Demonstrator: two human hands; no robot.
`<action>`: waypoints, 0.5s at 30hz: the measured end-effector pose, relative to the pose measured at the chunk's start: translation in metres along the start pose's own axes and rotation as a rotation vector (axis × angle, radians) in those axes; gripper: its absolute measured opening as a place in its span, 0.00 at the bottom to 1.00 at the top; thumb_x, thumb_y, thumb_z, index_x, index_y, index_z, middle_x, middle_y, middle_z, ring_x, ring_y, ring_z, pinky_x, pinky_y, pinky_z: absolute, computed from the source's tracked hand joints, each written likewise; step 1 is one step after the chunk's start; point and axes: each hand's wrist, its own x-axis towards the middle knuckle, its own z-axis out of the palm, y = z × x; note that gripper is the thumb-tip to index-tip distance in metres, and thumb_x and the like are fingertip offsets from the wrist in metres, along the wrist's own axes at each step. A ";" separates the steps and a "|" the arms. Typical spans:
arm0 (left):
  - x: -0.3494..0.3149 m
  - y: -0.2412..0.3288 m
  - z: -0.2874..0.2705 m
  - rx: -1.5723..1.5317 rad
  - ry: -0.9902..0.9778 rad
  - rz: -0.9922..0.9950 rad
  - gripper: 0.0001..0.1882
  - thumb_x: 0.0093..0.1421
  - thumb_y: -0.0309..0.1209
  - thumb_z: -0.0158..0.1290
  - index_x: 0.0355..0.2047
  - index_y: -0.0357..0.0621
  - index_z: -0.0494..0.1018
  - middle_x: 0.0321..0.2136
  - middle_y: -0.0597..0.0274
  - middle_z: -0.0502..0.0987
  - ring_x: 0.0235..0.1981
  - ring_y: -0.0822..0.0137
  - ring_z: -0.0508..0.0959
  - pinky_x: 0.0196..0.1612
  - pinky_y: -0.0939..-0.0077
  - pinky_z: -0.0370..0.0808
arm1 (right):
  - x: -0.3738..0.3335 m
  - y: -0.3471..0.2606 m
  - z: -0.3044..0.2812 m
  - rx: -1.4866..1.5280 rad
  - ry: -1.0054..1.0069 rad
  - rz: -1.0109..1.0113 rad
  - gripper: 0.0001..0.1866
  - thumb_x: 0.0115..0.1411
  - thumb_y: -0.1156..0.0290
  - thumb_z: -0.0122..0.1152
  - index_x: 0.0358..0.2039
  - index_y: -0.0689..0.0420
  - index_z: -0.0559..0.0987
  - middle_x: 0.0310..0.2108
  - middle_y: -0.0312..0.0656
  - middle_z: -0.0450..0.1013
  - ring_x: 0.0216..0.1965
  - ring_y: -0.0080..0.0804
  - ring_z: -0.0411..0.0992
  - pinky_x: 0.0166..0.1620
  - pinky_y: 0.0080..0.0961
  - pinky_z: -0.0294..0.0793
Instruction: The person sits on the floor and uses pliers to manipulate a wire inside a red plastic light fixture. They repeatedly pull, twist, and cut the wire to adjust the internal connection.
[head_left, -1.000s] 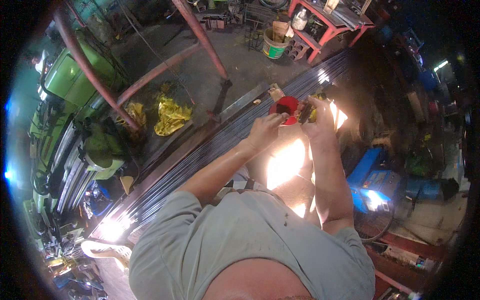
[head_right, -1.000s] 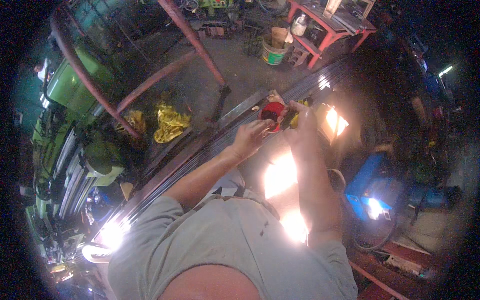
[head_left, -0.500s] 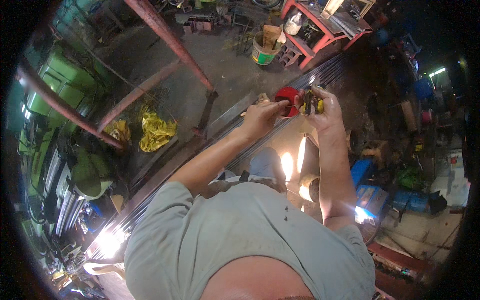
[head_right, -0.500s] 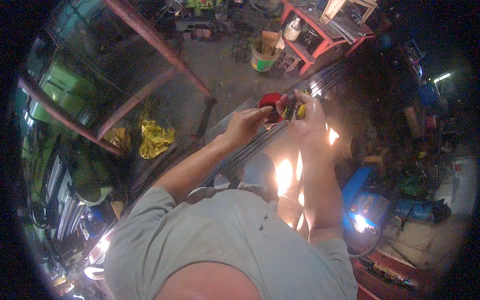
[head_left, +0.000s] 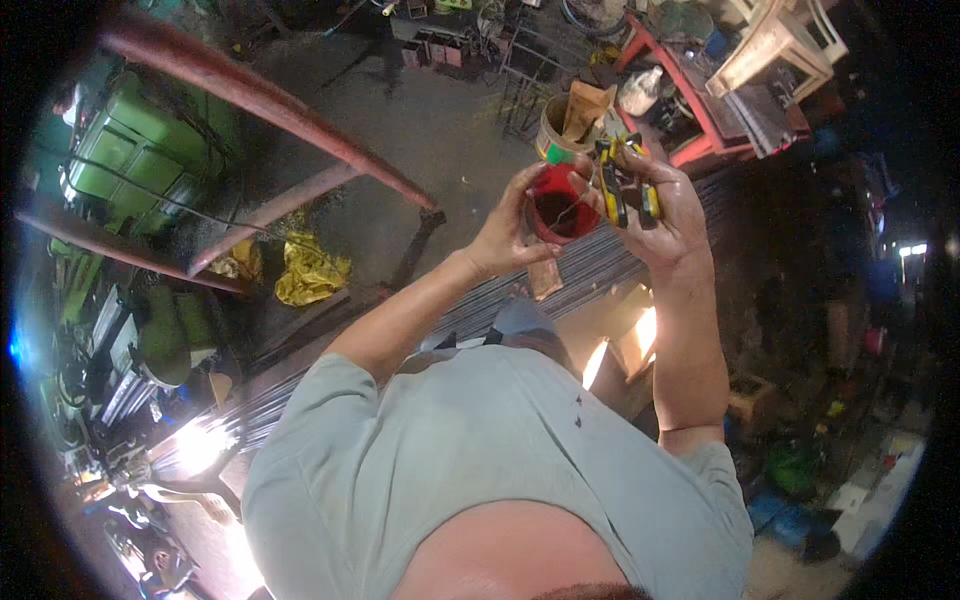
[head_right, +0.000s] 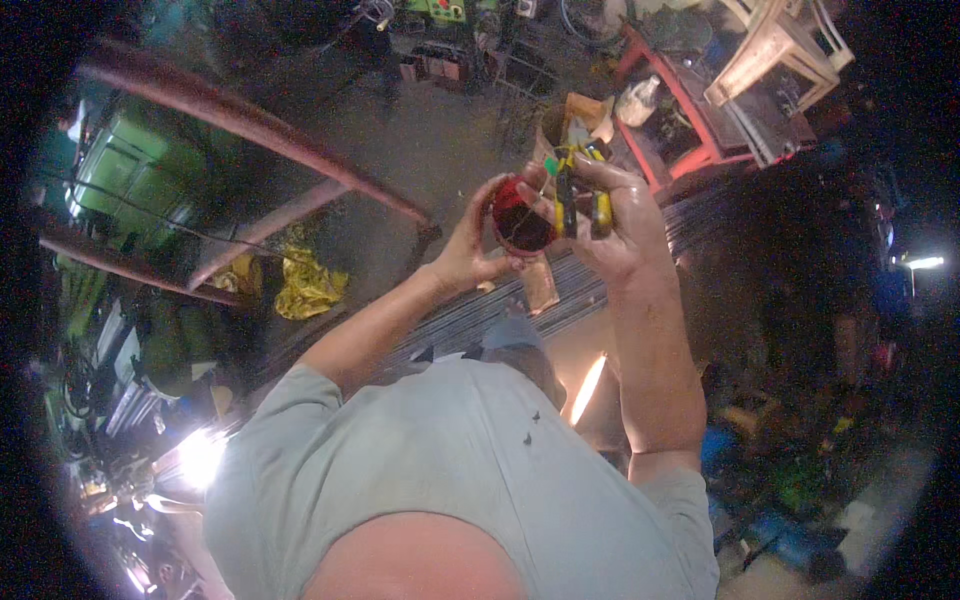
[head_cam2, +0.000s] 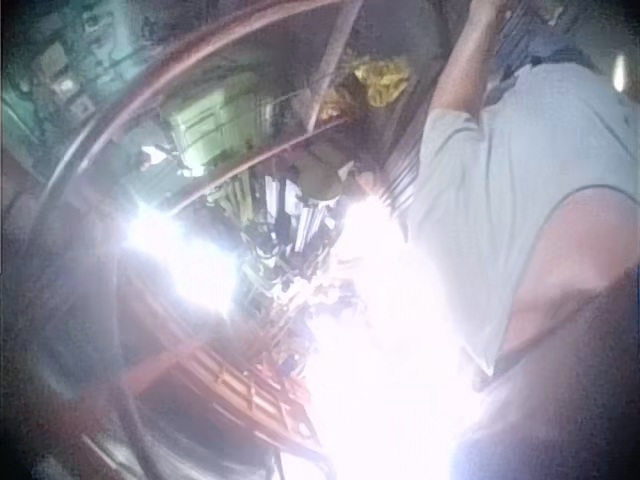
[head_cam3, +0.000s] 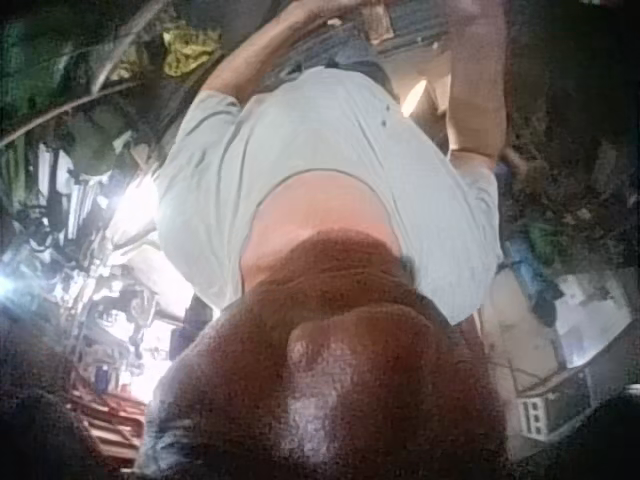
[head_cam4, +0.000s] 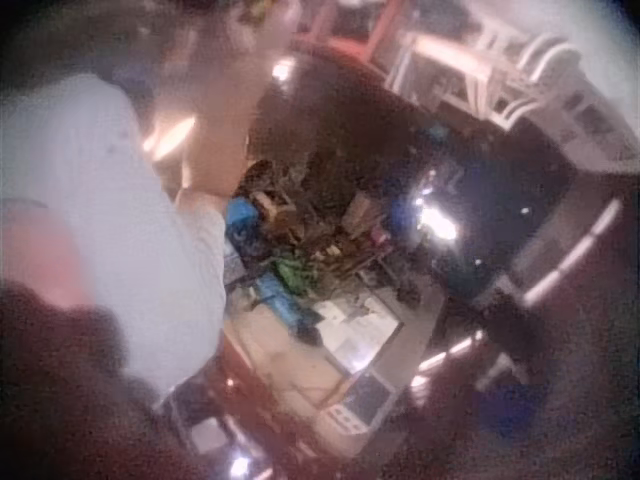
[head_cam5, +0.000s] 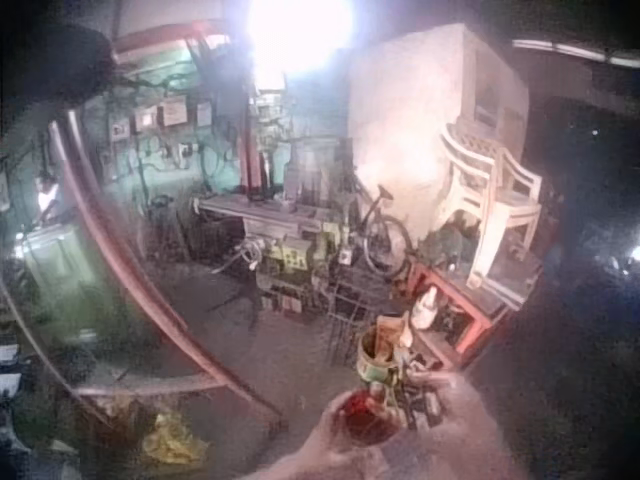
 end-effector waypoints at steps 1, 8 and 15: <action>0.008 0.000 -0.002 0.015 0.036 -0.007 0.70 0.47 0.48 0.80 0.78 0.46 0.44 0.76 0.48 0.55 0.77 0.49 0.57 0.78 0.51 0.55 | 0.016 -0.016 -0.023 0.034 -0.135 0.142 0.19 0.76 0.71 0.49 0.58 0.74 0.70 0.52 0.69 0.75 0.54 0.65 0.78 0.53 0.54 0.87; 0.151 -0.020 -0.048 0.252 0.251 0.079 0.53 0.51 0.42 0.77 0.72 0.51 0.58 0.74 0.49 0.58 0.76 0.48 0.58 0.76 0.48 0.58 | 0.136 -0.104 0.062 -0.103 -0.044 0.115 0.17 0.75 0.73 0.50 0.54 0.76 0.66 0.55 0.73 0.71 0.56 0.68 0.76 0.61 0.59 0.82; 0.218 -0.062 -0.116 0.663 0.290 0.076 0.25 0.53 0.27 0.70 0.54 0.54 0.82 0.74 0.51 0.60 0.77 0.43 0.54 0.76 0.45 0.58 | 0.282 -0.145 0.083 -0.101 -0.181 0.295 0.19 0.73 0.75 0.49 0.58 0.72 0.60 0.55 0.76 0.67 0.56 0.71 0.74 0.60 0.64 0.81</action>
